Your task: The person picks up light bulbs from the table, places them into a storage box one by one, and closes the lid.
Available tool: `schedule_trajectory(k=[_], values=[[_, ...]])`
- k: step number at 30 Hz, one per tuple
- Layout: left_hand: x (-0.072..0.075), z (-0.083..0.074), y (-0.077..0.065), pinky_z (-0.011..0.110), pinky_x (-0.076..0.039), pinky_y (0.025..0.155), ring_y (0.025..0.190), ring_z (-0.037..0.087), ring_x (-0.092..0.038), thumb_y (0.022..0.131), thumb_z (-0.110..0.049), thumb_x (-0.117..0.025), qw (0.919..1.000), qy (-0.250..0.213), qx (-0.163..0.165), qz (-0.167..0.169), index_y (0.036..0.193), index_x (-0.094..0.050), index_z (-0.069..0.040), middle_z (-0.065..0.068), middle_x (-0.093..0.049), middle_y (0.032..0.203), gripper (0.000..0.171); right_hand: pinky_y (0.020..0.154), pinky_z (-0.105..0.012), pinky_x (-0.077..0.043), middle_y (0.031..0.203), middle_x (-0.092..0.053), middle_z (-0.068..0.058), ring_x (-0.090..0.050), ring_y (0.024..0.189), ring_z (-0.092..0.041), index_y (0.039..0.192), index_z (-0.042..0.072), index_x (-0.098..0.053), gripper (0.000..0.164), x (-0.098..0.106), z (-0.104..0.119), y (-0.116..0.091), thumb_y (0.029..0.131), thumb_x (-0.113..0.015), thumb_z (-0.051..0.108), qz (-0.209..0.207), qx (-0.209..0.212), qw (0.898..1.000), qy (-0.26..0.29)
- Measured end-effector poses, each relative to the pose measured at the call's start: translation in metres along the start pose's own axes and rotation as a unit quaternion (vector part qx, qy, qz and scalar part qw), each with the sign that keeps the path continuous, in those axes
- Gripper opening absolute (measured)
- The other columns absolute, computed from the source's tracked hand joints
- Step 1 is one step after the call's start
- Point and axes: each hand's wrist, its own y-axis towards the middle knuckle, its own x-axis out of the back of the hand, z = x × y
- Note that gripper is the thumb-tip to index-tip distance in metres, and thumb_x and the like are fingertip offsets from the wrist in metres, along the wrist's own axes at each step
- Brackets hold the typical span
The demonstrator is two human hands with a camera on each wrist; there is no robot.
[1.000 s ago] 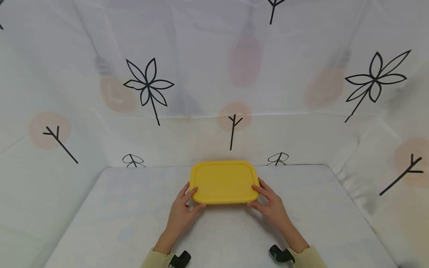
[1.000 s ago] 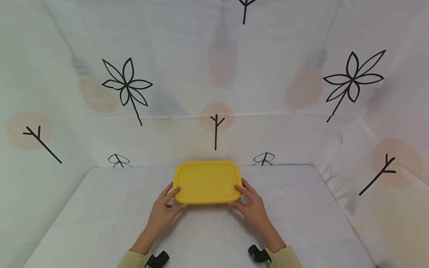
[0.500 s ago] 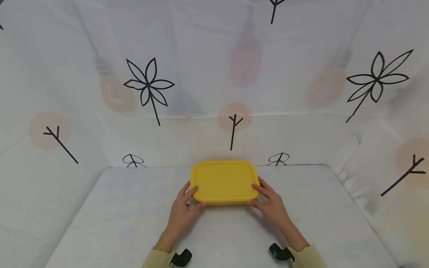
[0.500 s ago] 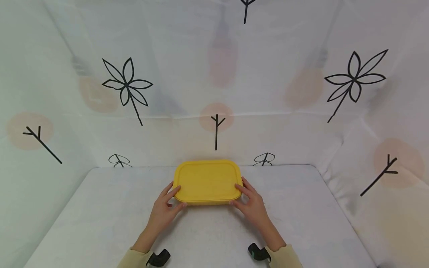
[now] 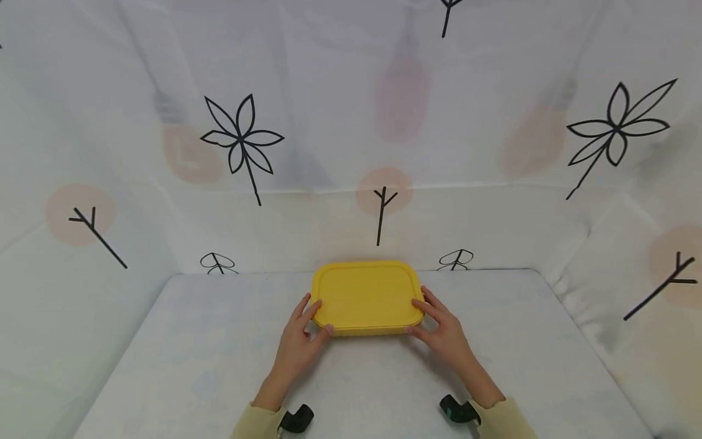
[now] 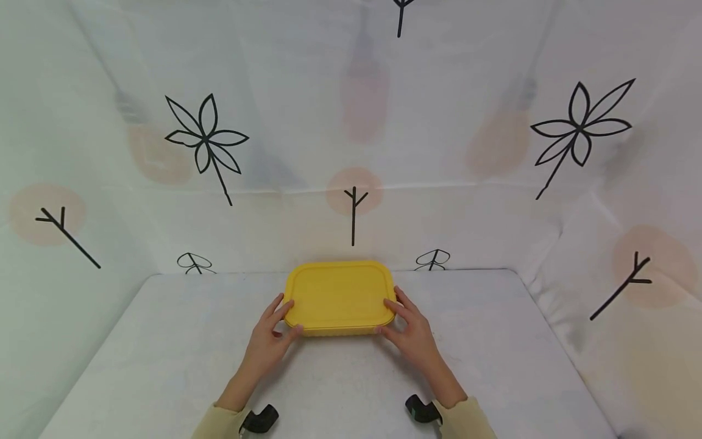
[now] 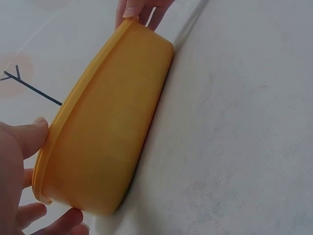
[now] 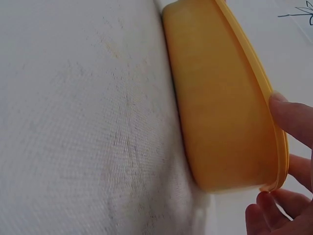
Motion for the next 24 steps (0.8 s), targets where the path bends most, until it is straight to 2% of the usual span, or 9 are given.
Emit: schedule_trajectory(k=[5, 10, 13, 18, 24], values=[[0.002, 0.002, 0.004, 0.028, -0.05, 0.074, 0.129, 0.027, -0.049, 0.09, -0.041, -0.072, 0.9999, -0.001, 0.001, 0.013, 0.143, -0.055, -0.011, 0.004, -0.032, 0.159, 0.062, 0.108, -0.053, -0.031, 0.157, -0.035, -0.013, -0.034, 0.142, -0.036, 0.137, 0.004, -0.059, 0.067, 0.001, 0.0, 0.003, 0.078, -0.086, 0.024, 0.01, 0.014, 1.0, -0.004], [0.004, 0.004, 0.008, 0.031, -0.05, 0.078, 0.136, 0.025, -0.043, 0.092, -0.044, -0.07, 0.9995, -0.002, 0.006, 0.031, 0.145, -0.053, -0.013, 0.0, -0.028, 0.161, 0.064, 0.109, -0.057, -0.028, 0.158, -0.031, -0.015, -0.031, 0.143, -0.039, 0.14, 0.004, -0.055, 0.069, 0.004, 0.002, 0.009, 0.082, -0.083, 0.028, 0.036, 0.01, 0.999, -0.014], [0.005, 0.004, 0.01, 0.032, -0.05, 0.078, 0.138, 0.026, -0.042, 0.092, -0.044, -0.069, 0.9993, 0.0, 0.007, 0.035, 0.145, -0.053, -0.013, -0.001, -0.028, 0.161, 0.063, 0.108, -0.055, -0.032, 0.159, -0.031, -0.015, -0.033, 0.142, -0.039, 0.141, 0.002, -0.054, 0.068, 0.004, 0.0, 0.012, 0.084, -0.081, 0.029, 0.043, 0.01, 0.999, -0.016], [0.004, 0.007, 0.012, 0.026, -0.048, 0.07, 0.136, 0.025, -0.044, 0.091, -0.044, -0.07, 0.9994, -0.003, 0.009, 0.032, 0.143, -0.055, -0.015, -0.001, -0.031, 0.16, 0.062, 0.104, -0.049, -0.038, 0.159, -0.031, -0.013, -0.036, 0.141, -0.036, 0.141, 0.0, -0.054, 0.069, 0.003, -0.003, 0.013, 0.083, -0.082, 0.026, 0.046, 0.007, 0.999, 0.002], [0.003, 0.008, 0.012, 0.023, -0.048, 0.064, 0.138, 0.027, -0.042, 0.088, -0.038, -0.075, 0.9983, -0.045, 0.017, 0.031, 0.142, -0.056, -0.012, 0.0, -0.032, 0.16, 0.063, 0.104, -0.048, -0.039, 0.16, -0.029, -0.009, -0.033, 0.143, -0.034, 0.142, 0.003, -0.053, 0.069, 0.003, -0.002, 0.011, 0.084, -0.081, 0.027, 0.048, -0.024, 0.998, 0.015]])
